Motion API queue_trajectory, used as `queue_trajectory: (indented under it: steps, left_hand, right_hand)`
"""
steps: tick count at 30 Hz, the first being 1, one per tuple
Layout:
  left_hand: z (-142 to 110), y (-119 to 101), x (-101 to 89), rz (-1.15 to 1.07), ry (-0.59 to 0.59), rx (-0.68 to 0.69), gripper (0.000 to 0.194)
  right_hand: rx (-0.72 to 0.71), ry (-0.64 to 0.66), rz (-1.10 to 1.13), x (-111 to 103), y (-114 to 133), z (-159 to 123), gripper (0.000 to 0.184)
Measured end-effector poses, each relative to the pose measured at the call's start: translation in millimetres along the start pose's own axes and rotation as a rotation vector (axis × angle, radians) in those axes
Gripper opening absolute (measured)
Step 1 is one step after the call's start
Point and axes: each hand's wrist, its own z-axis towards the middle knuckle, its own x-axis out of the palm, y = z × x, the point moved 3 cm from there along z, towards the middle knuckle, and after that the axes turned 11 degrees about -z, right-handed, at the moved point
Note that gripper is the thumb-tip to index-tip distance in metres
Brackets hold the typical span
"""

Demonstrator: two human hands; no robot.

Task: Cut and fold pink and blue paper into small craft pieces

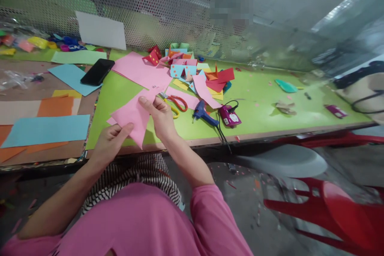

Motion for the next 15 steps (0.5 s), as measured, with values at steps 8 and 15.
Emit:
queue_trajectory:
  steps: [8,15]
  left_hand:
    - [-6.4,22.3,14.7,-0.287,0.103,-0.208,0.044]
    - [-19.1,17.2,4.2,-0.158,0.235,-0.325,0.043]
  right_hand:
    - [-0.018,-0.070,0.041,6.9,-0.7,9.1,0.021]
    - [-0.112,-0.067,-0.048,7.5,3.8,29.3,0.033]
